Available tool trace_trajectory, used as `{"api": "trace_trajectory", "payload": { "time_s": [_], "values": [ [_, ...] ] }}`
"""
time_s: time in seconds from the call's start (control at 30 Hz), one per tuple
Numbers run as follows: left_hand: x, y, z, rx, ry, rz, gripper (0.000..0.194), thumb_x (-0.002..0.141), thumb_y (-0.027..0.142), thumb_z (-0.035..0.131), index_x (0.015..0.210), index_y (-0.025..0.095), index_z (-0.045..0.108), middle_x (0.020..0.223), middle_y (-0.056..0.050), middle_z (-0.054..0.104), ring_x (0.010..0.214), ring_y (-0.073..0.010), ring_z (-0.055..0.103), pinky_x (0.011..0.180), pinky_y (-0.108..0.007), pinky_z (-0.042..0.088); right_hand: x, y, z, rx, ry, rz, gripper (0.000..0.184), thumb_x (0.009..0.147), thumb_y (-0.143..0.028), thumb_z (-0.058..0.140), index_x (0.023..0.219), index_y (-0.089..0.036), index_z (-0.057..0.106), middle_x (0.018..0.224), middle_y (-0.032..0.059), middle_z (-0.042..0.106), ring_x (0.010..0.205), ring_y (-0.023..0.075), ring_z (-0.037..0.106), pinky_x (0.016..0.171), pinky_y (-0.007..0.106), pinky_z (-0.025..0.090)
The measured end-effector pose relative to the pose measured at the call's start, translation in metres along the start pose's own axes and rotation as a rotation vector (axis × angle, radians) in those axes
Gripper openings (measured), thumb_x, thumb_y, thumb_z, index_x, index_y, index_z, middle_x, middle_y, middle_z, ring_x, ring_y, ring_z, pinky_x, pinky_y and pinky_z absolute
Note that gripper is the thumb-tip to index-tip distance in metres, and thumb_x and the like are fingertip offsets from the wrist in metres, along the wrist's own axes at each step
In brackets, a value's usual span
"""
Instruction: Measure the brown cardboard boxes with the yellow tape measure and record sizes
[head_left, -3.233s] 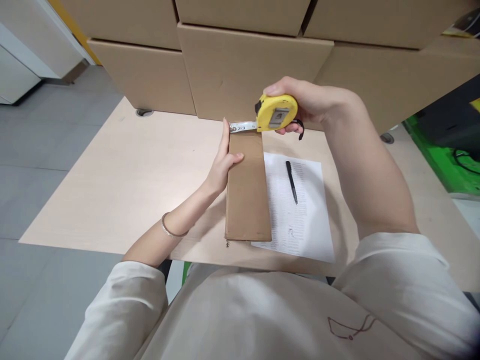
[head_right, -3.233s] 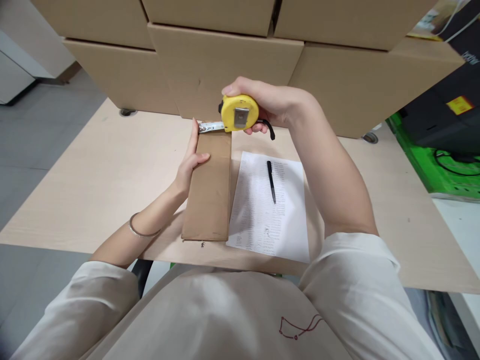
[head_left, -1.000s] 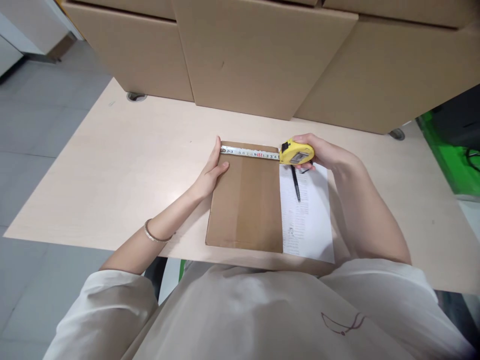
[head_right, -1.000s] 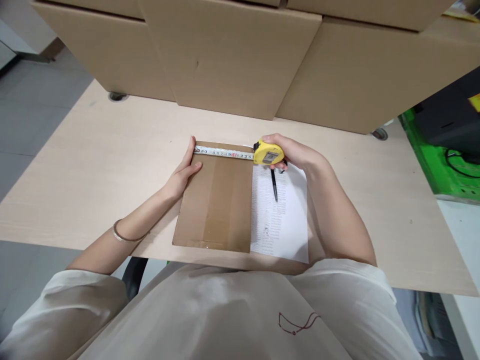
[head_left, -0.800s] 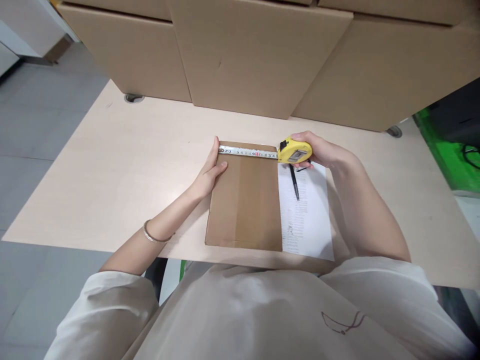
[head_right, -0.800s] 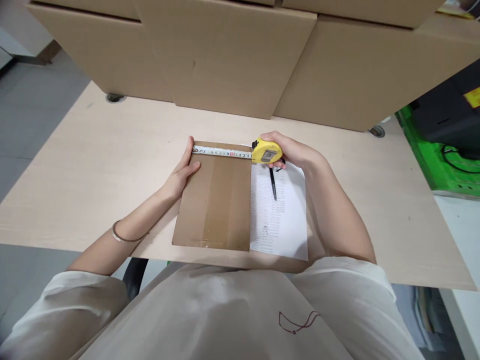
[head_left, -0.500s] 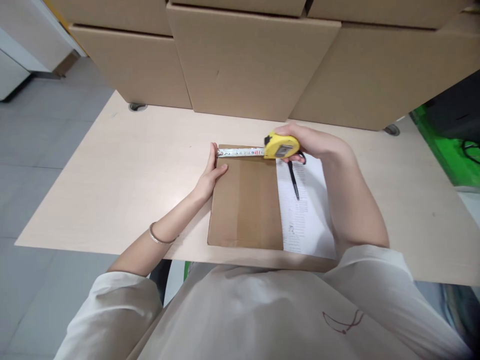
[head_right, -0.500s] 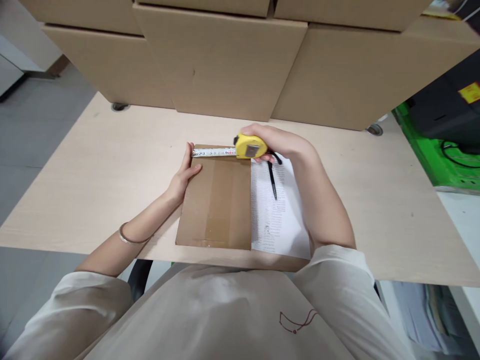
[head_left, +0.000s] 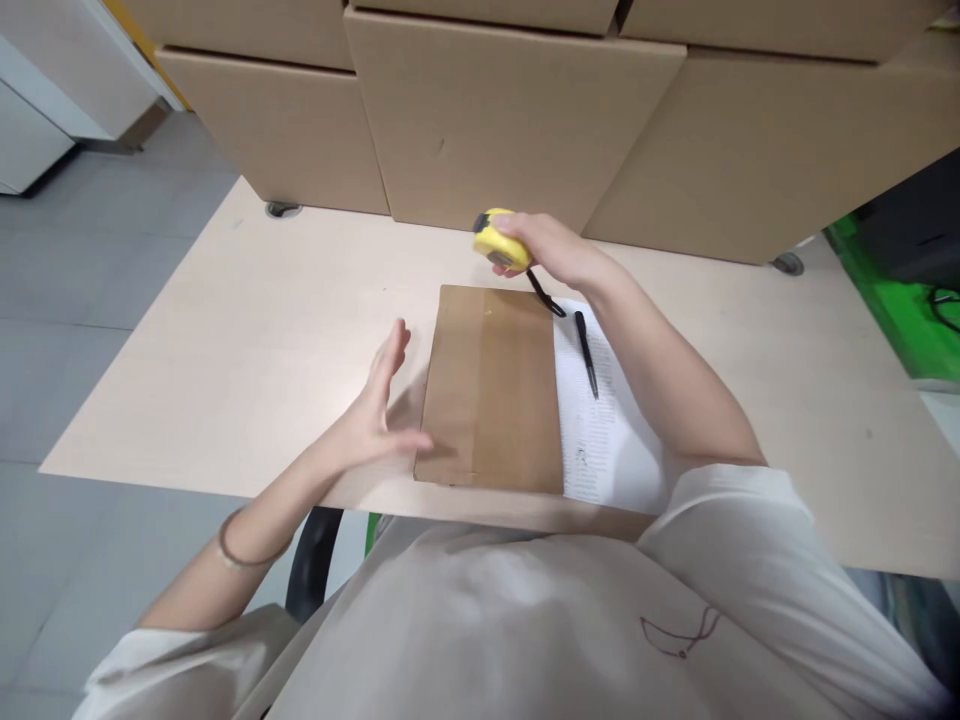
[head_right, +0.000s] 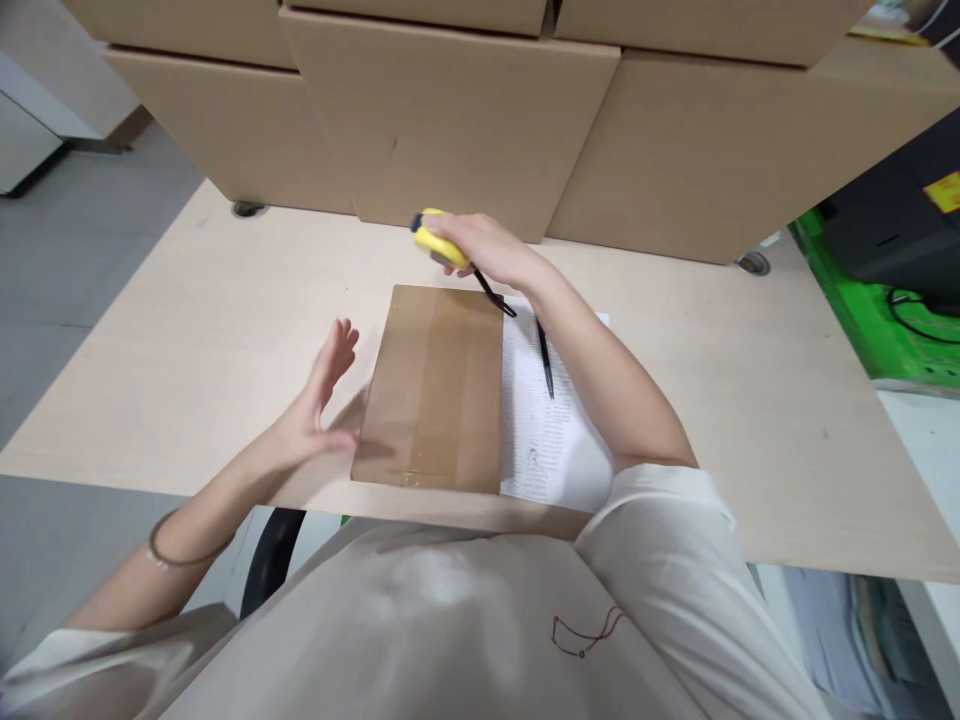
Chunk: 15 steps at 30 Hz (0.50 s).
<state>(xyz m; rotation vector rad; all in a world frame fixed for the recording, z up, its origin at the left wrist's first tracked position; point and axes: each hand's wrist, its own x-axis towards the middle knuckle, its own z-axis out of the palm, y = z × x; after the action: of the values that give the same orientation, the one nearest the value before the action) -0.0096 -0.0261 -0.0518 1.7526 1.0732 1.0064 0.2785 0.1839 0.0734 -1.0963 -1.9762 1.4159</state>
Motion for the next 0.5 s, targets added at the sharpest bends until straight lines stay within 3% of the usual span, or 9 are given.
{"api": "trace_trajectory", "payload": {
  "time_s": [0.03, 0.1, 0.17, 0.23, 0.3, 0.4, 0.5],
  "values": [
    [-0.017, 0.002, 0.003, 0.055, -0.041, 0.011, 0.166, 0.065, 0.077, 0.110, 0.193, 0.051, 0.007, 0.205, -0.012, 0.003, 0.187, -0.0566, 0.006, 0.148, -0.082, 0.013, 0.000, 0.007, -0.008, -0.002, 0.022, 0.023, 0.049, 0.108, -0.071, 0.069, 0.093, -0.025, 0.063, 0.083, 0.0057, 0.066, 0.082, 0.0223, 0.070, 0.066, 0.029, 0.057],
    [-0.040, 0.003, 0.014, 0.108, -0.065, 0.026, 0.171, 0.062, 0.065, 0.116, 0.192, 0.054, 0.005, 0.203, -0.014, 0.010, 0.186, -0.0572, 0.015, 0.146, -0.083, 0.023, 0.000, 0.022, -0.017, 0.004, 0.035, 0.090, 0.049, 0.107, -0.070, 0.071, 0.089, -0.025, 0.061, 0.081, 0.0056, 0.065, 0.078, 0.0219, 0.070, 0.065, 0.029, 0.056],
    [-0.050, 0.001, 0.026, 0.063, -0.031, 0.041, 0.163, 0.069, 0.057, 0.115, 0.190, 0.059, 0.006, 0.197, -0.015, 0.029, 0.181, -0.0529, 0.034, 0.141, -0.081, 0.040, -0.001, 0.031, -0.019, 0.042, 0.045, 0.150, 0.049, 0.106, -0.069, 0.072, 0.086, -0.026, 0.060, 0.076, 0.0049, 0.064, 0.070, 0.0200, 0.066, 0.060, 0.029, 0.053],
    [-0.049, -0.002, 0.033, -0.029, 0.042, 0.058, 0.148, 0.077, 0.052, 0.113, 0.189, 0.061, 0.017, 0.181, -0.014, 0.051, 0.170, -0.0457, 0.056, 0.133, -0.072, 0.057, -0.004, 0.032, -0.019, 0.087, 0.107, 0.186, 0.048, 0.106, -0.068, 0.071, 0.087, -0.026, 0.059, 0.073, 0.0043, 0.063, 0.064, 0.0186, 0.061, 0.056, 0.028, 0.049],
    [-0.041, -0.003, 0.034, -0.105, 0.147, 0.102, 0.127, 0.076, 0.051, 0.114, 0.182, 0.057, 0.043, 0.160, -0.010, 0.068, 0.153, -0.0385, 0.073, 0.125, -0.061, 0.066, -0.011, 0.024, -0.023, 0.124, 0.225, 0.198, 0.041, 0.108, -0.061, 0.070, 0.091, -0.025, 0.061, 0.072, 0.0043, 0.064, 0.064, 0.0179, 0.062, 0.055, 0.027, 0.048],
    [-0.023, 0.005, 0.028, -0.136, 0.404, 0.147, 0.081, 0.074, 0.050, 0.115, 0.146, 0.041, 0.080, 0.138, -0.008, 0.081, 0.135, -0.0347, 0.082, 0.122, -0.055, 0.067, -0.033, 0.003, -0.040, 0.166, 0.413, 0.167, 0.029, 0.109, -0.050, 0.064, 0.097, -0.024, 0.061, 0.077, 0.0045, 0.066, 0.067, 0.0181, 0.067, 0.055, 0.025, 0.048],
    [0.001, 0.022, 0.020, -0.210, 0.679, -0.002, 0.058, 0.087, 0.070, 0.100, 0.128, 0.033, 0.081, 0.134, -0.008, 0.083, 0.142, -0.0376, 0.077, 0.125, -0.057, 0.063, -0.070, -0.017, -0.054, 0.250, 0.548, 0.062, 0.027, 0.101, -0.054, 0.068, 0.098, -0.028, 0.059, 0.088, 0.0042, 0.069, 0.069, 0.0205, 0.068, 0.055, 0.028, 0.051]
  ]
}}
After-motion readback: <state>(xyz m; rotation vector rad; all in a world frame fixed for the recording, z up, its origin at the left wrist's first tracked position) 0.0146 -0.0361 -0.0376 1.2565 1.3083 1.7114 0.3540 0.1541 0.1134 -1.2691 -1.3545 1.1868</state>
